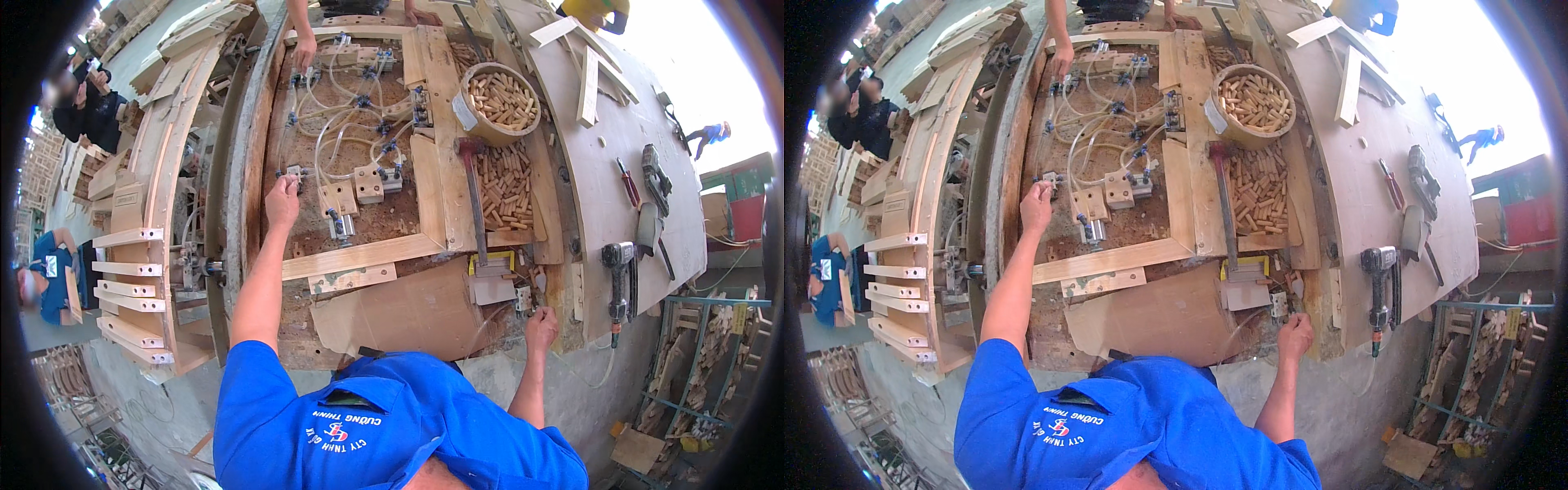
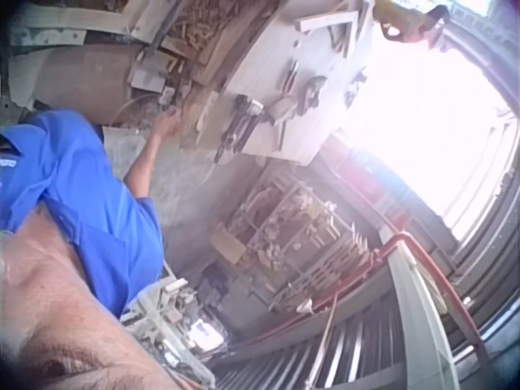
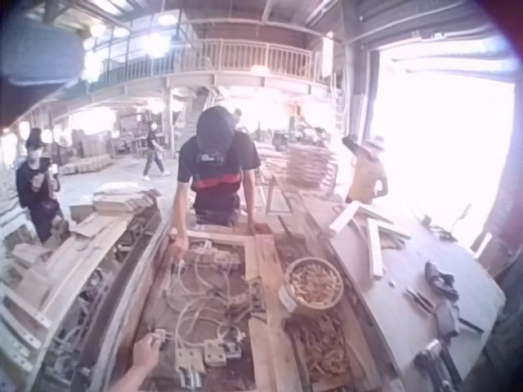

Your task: The person assembles wooden furniture components at a workbench. They insert wooden dowels into pre-drilled holes, align the pieces, and use a hammer to tap them together. They also use a pneumatic nail gun to secure the joints. The person repeats this process for multiple components.

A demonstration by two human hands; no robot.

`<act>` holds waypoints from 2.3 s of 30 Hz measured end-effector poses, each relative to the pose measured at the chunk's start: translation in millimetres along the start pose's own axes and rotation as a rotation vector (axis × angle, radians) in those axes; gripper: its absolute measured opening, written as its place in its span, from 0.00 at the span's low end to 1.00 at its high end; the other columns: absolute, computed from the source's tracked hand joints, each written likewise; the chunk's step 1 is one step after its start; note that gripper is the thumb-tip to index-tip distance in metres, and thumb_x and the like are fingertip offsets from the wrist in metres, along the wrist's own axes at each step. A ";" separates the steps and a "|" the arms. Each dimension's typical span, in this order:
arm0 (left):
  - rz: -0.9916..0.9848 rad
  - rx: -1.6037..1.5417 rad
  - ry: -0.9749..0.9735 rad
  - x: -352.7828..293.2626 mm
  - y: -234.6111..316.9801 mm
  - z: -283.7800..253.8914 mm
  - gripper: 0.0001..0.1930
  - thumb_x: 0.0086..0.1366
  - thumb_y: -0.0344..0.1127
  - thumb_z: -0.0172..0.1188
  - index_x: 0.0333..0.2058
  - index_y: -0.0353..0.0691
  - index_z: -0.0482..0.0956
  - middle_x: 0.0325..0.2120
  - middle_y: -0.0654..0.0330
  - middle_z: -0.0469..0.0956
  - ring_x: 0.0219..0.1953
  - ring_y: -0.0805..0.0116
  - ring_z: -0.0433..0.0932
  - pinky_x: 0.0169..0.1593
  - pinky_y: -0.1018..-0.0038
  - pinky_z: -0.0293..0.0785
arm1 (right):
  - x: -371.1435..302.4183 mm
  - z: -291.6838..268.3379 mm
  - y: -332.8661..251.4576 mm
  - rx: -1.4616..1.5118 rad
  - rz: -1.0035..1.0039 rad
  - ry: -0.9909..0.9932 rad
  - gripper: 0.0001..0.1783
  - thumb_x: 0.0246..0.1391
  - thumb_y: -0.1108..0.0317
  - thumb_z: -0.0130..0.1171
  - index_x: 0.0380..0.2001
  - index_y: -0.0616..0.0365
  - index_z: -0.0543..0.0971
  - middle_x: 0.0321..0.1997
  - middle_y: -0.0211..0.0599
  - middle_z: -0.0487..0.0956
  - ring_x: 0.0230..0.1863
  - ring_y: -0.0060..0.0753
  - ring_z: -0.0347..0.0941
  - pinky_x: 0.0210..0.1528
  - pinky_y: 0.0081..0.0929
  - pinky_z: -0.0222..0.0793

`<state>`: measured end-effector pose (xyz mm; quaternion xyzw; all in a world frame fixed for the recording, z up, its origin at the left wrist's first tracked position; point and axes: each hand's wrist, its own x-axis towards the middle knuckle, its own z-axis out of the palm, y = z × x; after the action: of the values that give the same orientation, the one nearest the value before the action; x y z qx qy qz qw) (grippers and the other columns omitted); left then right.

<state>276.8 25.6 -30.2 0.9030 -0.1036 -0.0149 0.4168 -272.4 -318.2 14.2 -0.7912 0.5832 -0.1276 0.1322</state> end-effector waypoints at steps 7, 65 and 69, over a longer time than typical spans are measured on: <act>0.044 0.036 0.033 -7.8 -1.4 -3.5 0.10 0.74 0.37 0.60 0.51 0.47 0.84 0.42 0.49 0.87 0.46 0.42 0.85 0.49 0.54 0.80 | 2.6 -0.3 0.0 0.041 0.027 -0.023 0.10 0.64 0.66 0.60 0.40 0.62 0.83 0.37 0.54 0.86 0.41 0.59 0.83 0.46 0.50 0.75; 0.122 0.327 0.052 -121.7 -2.8 -4.0 0.10 0.75 0.44 0.59 0.44 0.47 0.84 0.33 0.50 0.86 0.37 0.42 0.85 0.41 0.49 0.79 | -1.6 -15.9 -212.5 1.246 -0.685 -0.207 0.26 0.77 0.42 0.46 0.36 0.54 0.73 0.23 0.27 0.70 0.19 0.23 0.66 0.21 0.22 0.65; 0.114 0.347 0.040 -119.8 -2.6 -3.0 0.10 0.75 0.45 0.59 0.44 0.48 0.84 0.34 0.51 0.87 0.38 0.44 0.85 0.41 0.49 0.79 | -38.5 25.7 -155.2 0.657 -0.042 -0.825 0.23 0.79 0.48 0.46 0.32 0.51 0.72 0.20 0.25 0.69 0.19 0.19 0.66 0.19 0.22 0.63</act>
<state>160.4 53.4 -37.3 0.9541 -0.1473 0.0447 0.2568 -136.2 -235.6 44.0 -0.7040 0.3961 0.0155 0.5894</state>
